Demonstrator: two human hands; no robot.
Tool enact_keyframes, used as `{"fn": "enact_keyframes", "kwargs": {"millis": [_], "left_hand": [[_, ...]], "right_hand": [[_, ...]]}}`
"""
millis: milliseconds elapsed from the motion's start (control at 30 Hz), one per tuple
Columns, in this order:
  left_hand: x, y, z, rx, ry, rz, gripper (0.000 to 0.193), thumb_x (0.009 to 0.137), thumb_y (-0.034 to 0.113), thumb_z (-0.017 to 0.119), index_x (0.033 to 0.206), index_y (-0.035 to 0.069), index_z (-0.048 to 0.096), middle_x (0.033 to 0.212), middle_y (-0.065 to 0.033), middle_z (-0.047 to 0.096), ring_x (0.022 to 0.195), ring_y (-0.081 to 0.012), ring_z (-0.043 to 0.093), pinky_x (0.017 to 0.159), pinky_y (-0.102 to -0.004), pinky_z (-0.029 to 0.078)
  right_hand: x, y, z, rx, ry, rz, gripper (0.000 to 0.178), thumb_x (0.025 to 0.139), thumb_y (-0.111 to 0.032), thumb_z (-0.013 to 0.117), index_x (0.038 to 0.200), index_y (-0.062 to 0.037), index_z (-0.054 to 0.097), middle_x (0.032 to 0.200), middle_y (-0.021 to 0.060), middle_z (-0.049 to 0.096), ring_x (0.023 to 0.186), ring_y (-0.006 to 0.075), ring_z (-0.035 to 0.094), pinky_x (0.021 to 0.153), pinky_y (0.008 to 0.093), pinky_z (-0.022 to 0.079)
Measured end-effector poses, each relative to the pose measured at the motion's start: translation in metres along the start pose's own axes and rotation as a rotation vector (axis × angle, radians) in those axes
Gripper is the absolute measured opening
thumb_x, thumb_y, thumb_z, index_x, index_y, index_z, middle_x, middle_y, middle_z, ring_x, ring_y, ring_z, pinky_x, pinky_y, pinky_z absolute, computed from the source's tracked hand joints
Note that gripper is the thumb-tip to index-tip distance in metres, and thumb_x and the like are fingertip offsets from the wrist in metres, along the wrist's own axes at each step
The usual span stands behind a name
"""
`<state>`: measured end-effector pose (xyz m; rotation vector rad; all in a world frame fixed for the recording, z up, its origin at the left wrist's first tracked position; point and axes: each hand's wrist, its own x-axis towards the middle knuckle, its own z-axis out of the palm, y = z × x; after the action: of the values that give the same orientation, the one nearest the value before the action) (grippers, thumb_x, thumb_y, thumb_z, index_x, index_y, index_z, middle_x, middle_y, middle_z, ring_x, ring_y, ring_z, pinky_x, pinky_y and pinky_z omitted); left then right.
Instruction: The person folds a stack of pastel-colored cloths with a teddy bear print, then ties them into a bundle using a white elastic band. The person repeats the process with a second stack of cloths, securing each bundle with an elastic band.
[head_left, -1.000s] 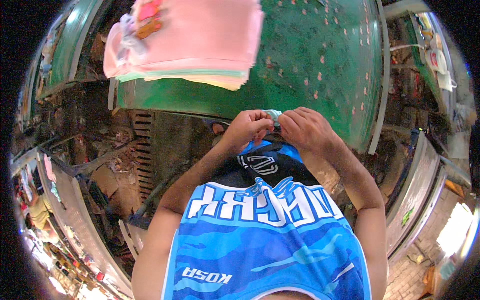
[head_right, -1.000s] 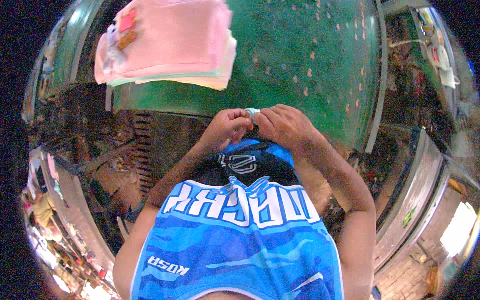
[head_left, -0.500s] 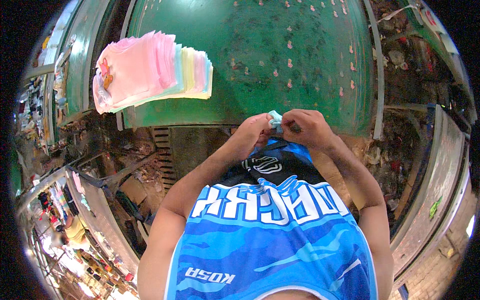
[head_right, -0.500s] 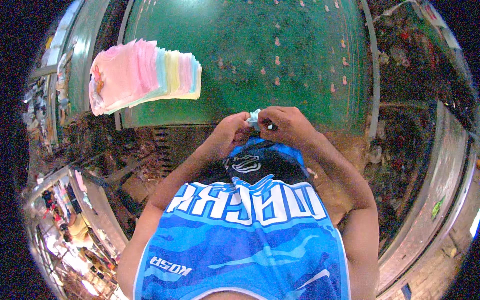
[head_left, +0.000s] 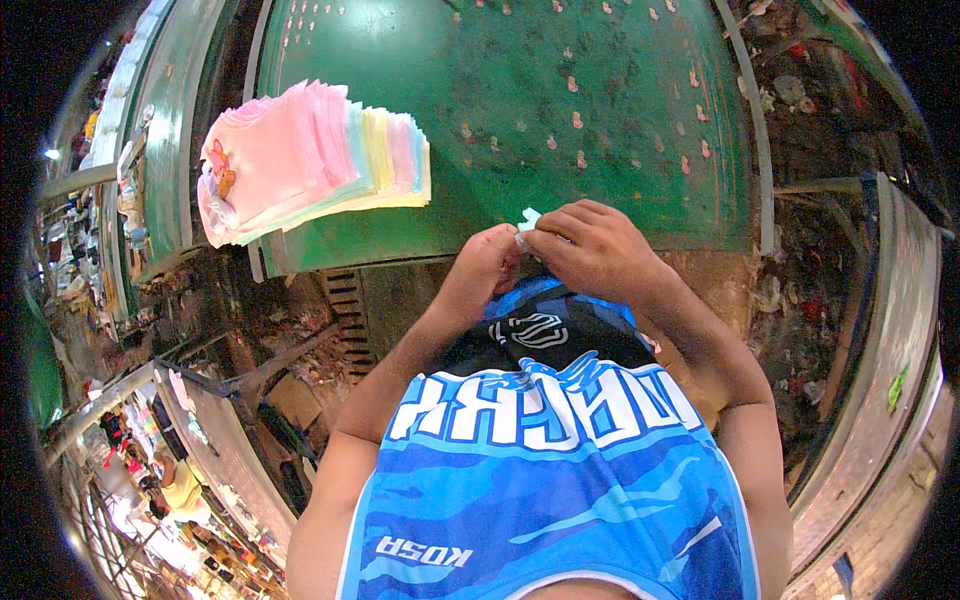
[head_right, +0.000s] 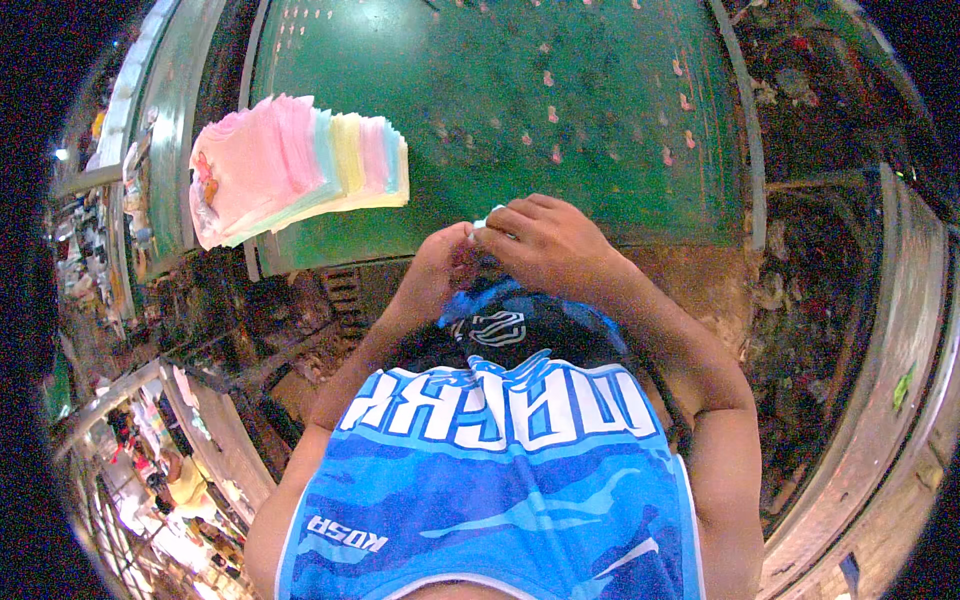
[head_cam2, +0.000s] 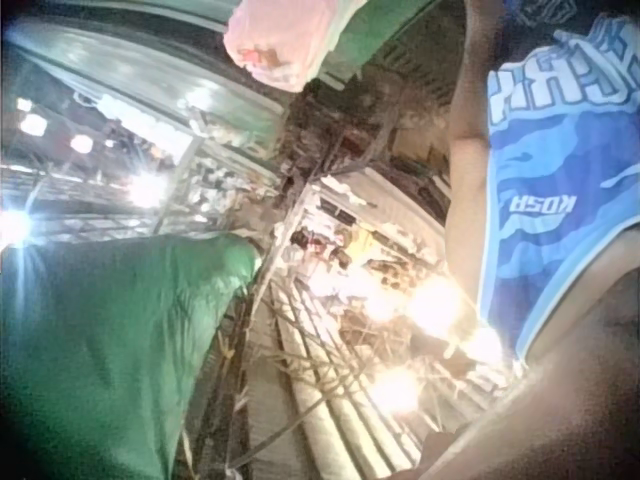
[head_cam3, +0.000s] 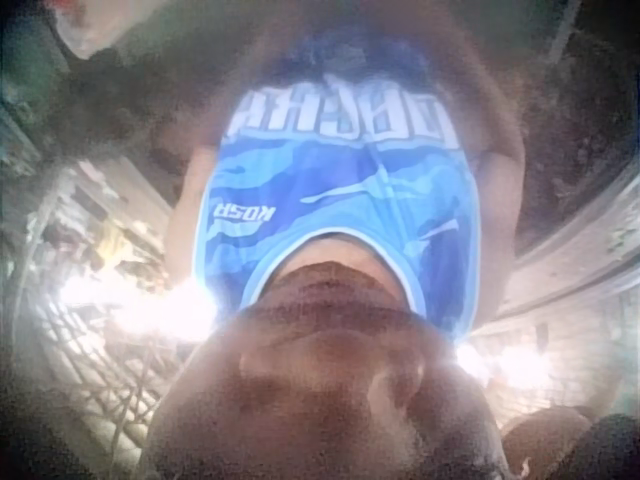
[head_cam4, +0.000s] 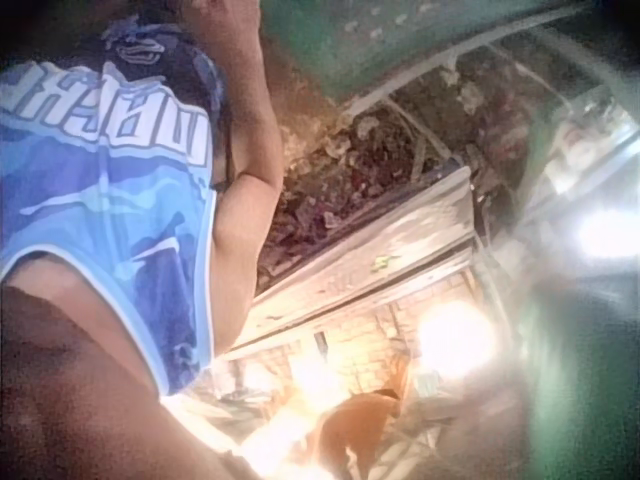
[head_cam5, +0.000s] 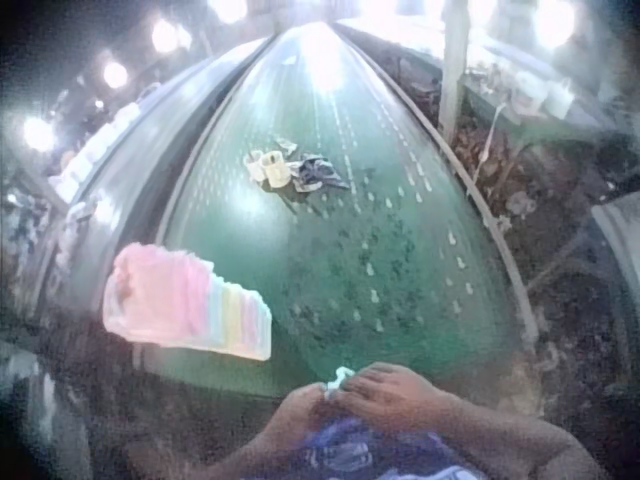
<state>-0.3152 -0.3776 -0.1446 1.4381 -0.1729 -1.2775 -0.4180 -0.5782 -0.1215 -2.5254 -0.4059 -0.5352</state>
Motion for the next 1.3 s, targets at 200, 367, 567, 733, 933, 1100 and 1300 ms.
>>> {"fn": "enact_keyframes", "kwargs": {"millis": [200,367,567,733,933,1100,1300], "left_hand": [[-0.005,-0.014,-0.026,0.205,0.115,0.175,0.025,0.103,0.024,0.052,0.088,0.005,0.06,0.073,0.0025,0.051,0.063,-0.0074,0.044,0.056,-0.0274,0.036],[-0.022,-0.023,-0.057,0.172,0.179,0.277,0.021,0.101,0.022,0.054,0.089,0.006,0.062,0.072,0.004,0.051,0.062,-0.007,0.044,0.055,-0.0284,0.035],[-0.056,-0.028,-0.12,-0.128,0.28,0.092,0.017,0.098,0.019,0.054,0.088,0.008,0.062,0.071,0.0051,0.05,0.062,-0.0073,0.044,0.055,-0.0295,0.036],[-0.058,-0.042,-0.14,0.015,0.271,0.216,0.02,0.096,0.019,0.059,0.089,0.001,0.067,0.074,-0.0002,0.062,0.065,-0.0099,0.054,0.061,-0.0309,0.045],[-0.056,-0.039,-0.131,0.191,0.294,0.227,0.026,0.092,0.022,0.067,0.088,-0.004,0.068,0.074,-0.0119,0.068,0.071,-0.0139,0.062,0.066,-0.0349,0.051],[-0.057,-0.036,-0.129,0.332,0.315,0.36,0.025,0.091,0.022,0.065,0.087,-0.003,0.066,0.074,-0.014,0.068,0.069,-0.0176,0.063,0.066,-0.0372,0.052],[-0.01,-0.071,-0.123,0.19,0.224,0.474,0.019,0.093,0.018,0.061,0.093,-0.002,0.064,0.08,-0.0144,0.067,0.066,-0.0217,0.059,0.064,-0.0379,0.05]], "right_hand": [[0.029,-0.032,0.021,-0.282,-0.241,-0.067,0.019,0.082,-0.015,0.068,0.099,-0.0069,0.067,0.09,0.0057,0.063,0.087,0.0232,0.069,0.081,0.0366,0.056],[0.06,-0.053,0.046,-0.31,-0.259,-0.027,0.009,0.084,-0.015,0.066,0.088,-0.0078,0.063,0.084,0.0076,0.061,0.085,0.025,0.069,0.077,0.038,0.056],[0.078,-0.011,0.05,-0.142,-0.142,0.341,0.018,0.081,-0.008,0.072,0.098,-0.0064,0.07,0.09,0.013,0.067,0.088,0.0349,0.07,0.077,0.0445,0.059],[0.117,-0.084,0.091,-0.196,-0.202,-0.189,0.023,0.085,-0.012,0.07,0.107,-0.0074,0.072,0.096,0.01,0.069,0.09,0.028,0.071,0.08,0.0428,0.058],[0.113,-0.081,0.095,-0.173,-0.313,-0.161,0.027,0.077,-0.011,0.075,0.104,-0.0096,0.074,0.096,0.007,0.072,0.088,0.0242,0.072,0.08,0.0396,0.059],[0.102,-0.087,0.101,-0.026,-0.081,-0.113,0.019,0.07,-0.007,0.079,0.088,-0.0097,0.074,0.08,0.0041,0.069,0.07,0.0259,0.07,0.068,0.0384,0.059],[0.073,-0.081,0.11,0.375,-0.172,0.525,0.02,0.07,-0.006,0.075,0.09,-0.008,0.072,0.081,0.0102,0.068,0.071,0.0323,0.068,0.064,0.0418,0.056]]}}
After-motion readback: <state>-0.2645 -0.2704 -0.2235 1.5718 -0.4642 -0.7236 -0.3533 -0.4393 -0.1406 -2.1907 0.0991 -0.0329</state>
